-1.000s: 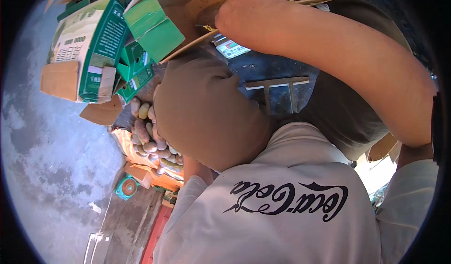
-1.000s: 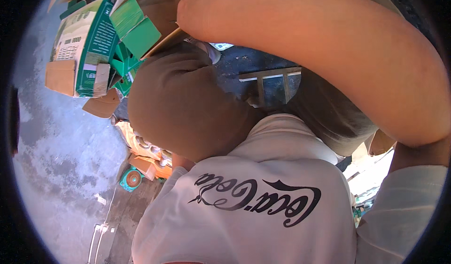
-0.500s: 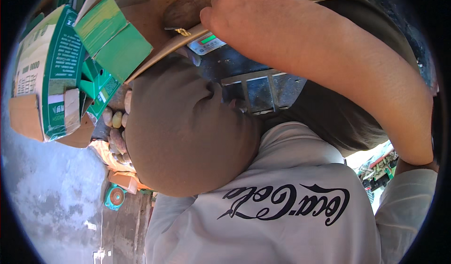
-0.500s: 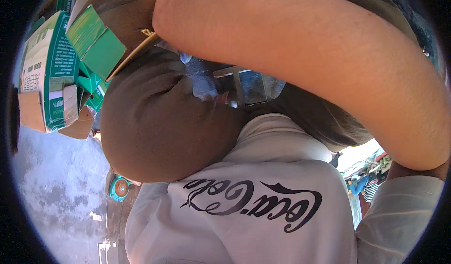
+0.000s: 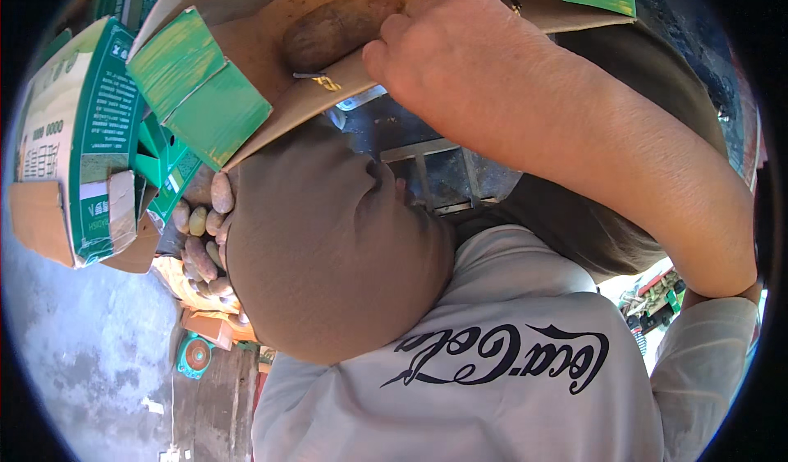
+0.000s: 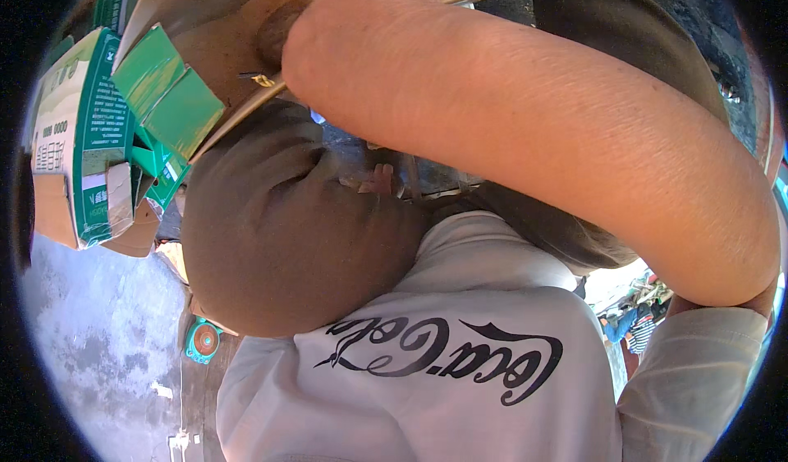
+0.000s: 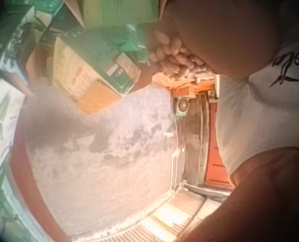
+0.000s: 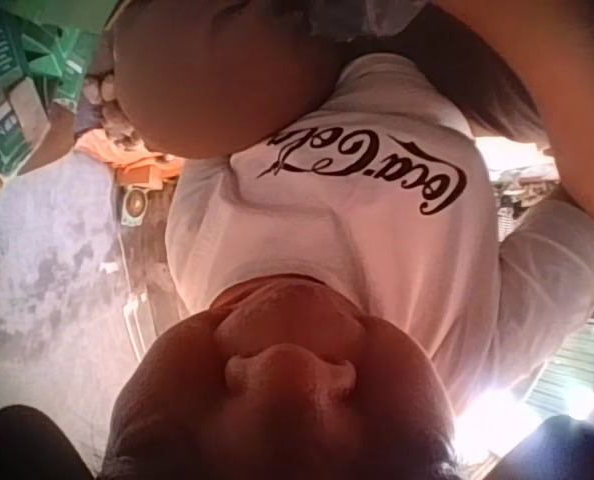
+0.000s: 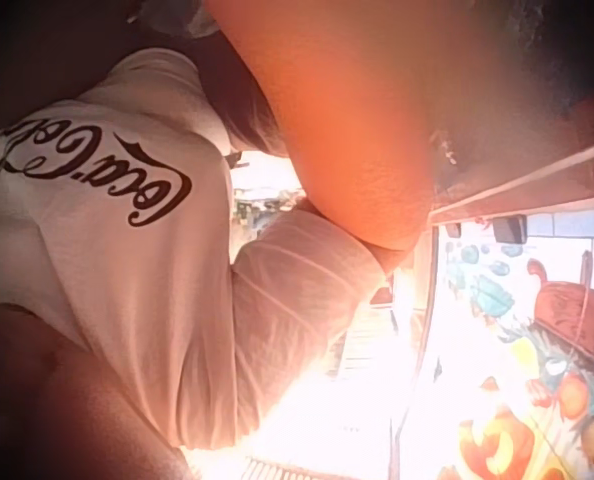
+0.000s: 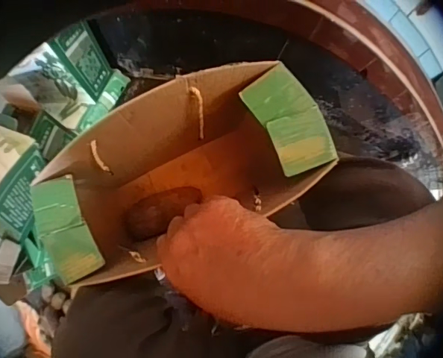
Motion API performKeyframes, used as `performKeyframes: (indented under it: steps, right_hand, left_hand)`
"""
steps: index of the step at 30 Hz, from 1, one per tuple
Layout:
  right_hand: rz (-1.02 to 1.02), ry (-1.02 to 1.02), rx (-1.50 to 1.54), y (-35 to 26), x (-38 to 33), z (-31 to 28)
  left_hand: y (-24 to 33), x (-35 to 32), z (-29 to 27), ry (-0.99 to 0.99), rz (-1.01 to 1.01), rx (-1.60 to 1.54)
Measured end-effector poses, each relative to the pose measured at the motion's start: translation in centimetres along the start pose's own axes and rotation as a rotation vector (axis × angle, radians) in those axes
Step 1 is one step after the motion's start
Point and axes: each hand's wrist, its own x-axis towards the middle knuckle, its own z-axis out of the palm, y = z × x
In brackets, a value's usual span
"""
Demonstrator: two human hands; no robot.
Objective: Picking fruit from a pile on the floor and packing them into boxes on a scale.
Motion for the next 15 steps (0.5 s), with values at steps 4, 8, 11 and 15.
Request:
performKeyframes:
  steps: [4,8,11,15]
  right_hand:
    - [-0.025,-0.031,0.032,0.0,0.4,0.8]
    - [-0.028,-0.109,0.061,0.1,1.0,1.2]
    - [-0.033,-0.151,0.090,0.0,1.4,1.0]
    - [-0.028,-0.155,0.091,0.0,0.8,0.4]
  left_hand:
    - [-2.5,-2.6,1.8,0.084,-0.102,0.088]
    - [-4.1,-4.4,3.8,0.197,-0.164,0.178]
    - [-2.7,-7.9,6.2,0.290,-0.208,0.228]
    - [-7.0,-12.0,4.3,0.409,-0.268,0.273]
